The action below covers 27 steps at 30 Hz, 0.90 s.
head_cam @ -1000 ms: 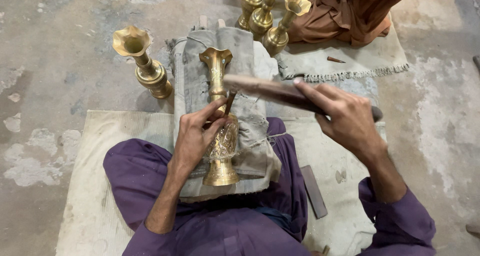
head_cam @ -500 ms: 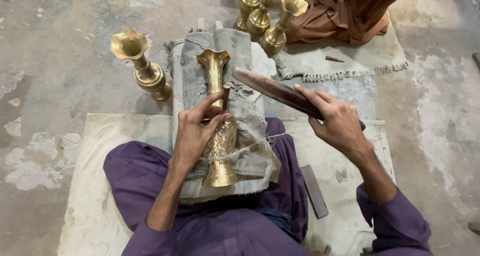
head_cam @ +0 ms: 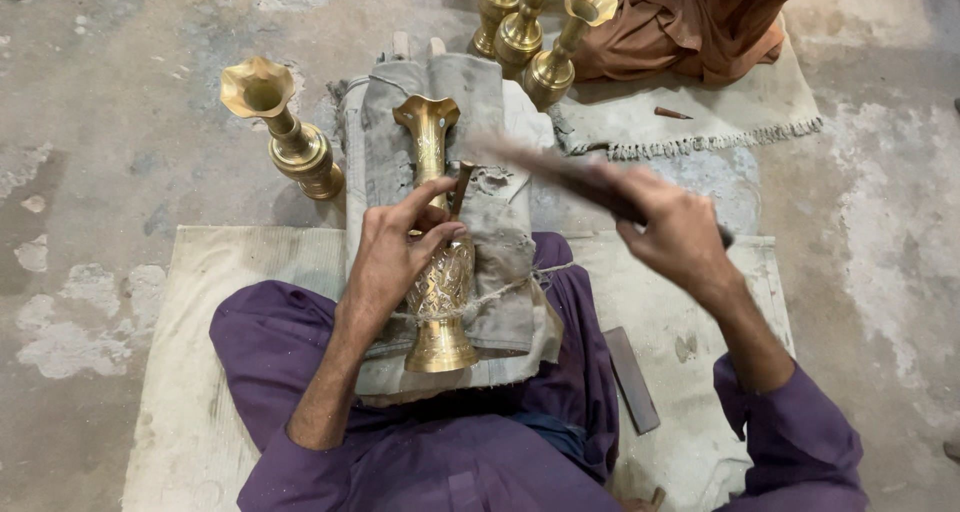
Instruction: The person sits on the floor holding a chisel against the decorated body of a brass vase and strikes the chisel with a wooden mallet to engrave the pattern, repositioning the chisel around the surface as they work.
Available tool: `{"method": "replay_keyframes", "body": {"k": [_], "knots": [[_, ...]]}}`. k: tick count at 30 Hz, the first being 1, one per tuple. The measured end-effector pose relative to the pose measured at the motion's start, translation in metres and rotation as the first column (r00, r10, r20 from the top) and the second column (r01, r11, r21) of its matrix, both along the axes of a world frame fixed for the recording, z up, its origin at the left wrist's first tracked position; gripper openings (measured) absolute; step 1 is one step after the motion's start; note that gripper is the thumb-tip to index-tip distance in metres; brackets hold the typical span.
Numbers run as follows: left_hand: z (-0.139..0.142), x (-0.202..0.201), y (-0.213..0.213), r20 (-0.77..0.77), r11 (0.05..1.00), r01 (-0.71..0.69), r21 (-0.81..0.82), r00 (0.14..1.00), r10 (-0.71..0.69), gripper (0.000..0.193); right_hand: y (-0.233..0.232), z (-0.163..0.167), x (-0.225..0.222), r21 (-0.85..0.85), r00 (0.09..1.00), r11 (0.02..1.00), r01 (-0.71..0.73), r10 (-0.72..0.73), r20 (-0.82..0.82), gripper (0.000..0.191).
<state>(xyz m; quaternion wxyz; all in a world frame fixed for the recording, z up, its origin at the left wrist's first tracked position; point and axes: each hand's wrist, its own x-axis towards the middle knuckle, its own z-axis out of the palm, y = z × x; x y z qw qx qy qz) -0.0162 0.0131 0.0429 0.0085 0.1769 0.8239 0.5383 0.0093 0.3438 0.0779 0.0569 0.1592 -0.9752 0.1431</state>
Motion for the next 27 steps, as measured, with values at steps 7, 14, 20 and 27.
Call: {"method": "replay_keyframes", "body": {"k": [7,14,20,27], "knots": [[-0.004,0.000,0.001,0.003,1.000,-0.028,-0.006,1.000,0.028,0.051,0.001,0.030,-0.010,0.192,0.995,0.979,0.065,-0.078,0.057,0.071],[-0.008,0.001,0.001,-0.020,1.000,-0.028,0.006,0.999,0.028,0.050,-0.009,0.039,-0.011,0.022,0.997,0.999,0.049,-0.050,0.055,0.067],[-0.007,0.002,0.000,-0.021,0.999,-0.030,0.019,0.999,0.030,0.050,-0.016,0.046,-0.007,-0.097,0.995,0.995,-0.032,0.022,-0.099,0.070],[-0.005,0.001,0.000,-0.016,1.000,-0.008,0.022,1.000,0.008,0.051,-0.012,0.040,-0.008,-0.092,0.999,0.995,0.022,-0.026,-0.036,0.067]]}}
